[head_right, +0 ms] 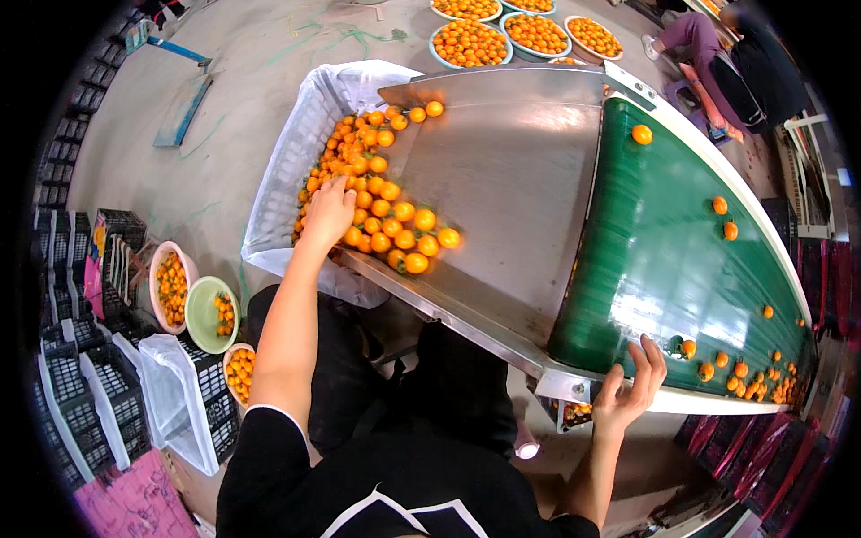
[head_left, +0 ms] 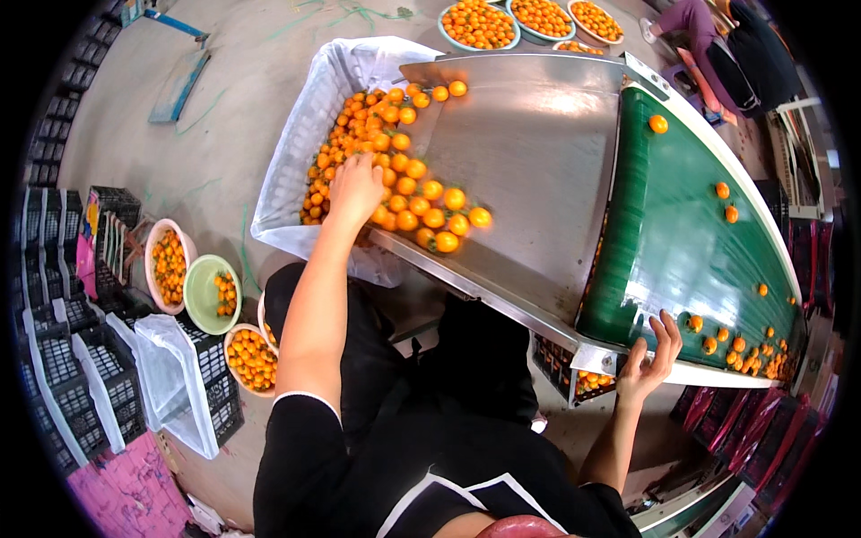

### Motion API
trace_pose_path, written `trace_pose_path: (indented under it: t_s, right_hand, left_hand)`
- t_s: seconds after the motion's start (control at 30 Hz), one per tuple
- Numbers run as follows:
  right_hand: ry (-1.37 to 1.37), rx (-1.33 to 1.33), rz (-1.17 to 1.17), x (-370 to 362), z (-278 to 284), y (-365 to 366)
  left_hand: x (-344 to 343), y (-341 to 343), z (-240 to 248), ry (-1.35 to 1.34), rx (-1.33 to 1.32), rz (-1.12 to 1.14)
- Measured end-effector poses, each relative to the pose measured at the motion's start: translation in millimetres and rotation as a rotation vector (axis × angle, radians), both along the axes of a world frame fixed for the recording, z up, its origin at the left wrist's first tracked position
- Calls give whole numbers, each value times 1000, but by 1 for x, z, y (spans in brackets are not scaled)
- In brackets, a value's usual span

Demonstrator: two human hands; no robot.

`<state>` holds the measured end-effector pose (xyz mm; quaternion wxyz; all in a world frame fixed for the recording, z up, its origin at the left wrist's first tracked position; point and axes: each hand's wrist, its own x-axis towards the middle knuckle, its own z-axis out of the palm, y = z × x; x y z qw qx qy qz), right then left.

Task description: The person sorts small orange tomatoes by hand, picking them from a conveyor belt and placing them into a pink bowl, and then pours the sorted tomatoes into other containers.

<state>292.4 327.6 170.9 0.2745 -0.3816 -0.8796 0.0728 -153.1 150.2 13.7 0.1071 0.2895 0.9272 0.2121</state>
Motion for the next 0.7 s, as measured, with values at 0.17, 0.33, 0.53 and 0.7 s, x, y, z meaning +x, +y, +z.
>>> trace_pose_path:
  t_s: [0.17, 0.33, 0.53, 0.7]
  right_hand:
    - [-7, 17, 6, 0, 0, 1]
    - [-8, 17, 14, 1, -2, 2]
    - [9, 9, 23, 0, -1, 1]
    - [20, 12, 23, 2, -2, 2]
  left_hand:
    - [2, -1, 2, -5, -30, -4]
    - [2, 1, -5, -47, -98, -58]
    - [11, 7, -3, -196, -243, -51]
    - [14, 10, -1, -285, -285, -52]
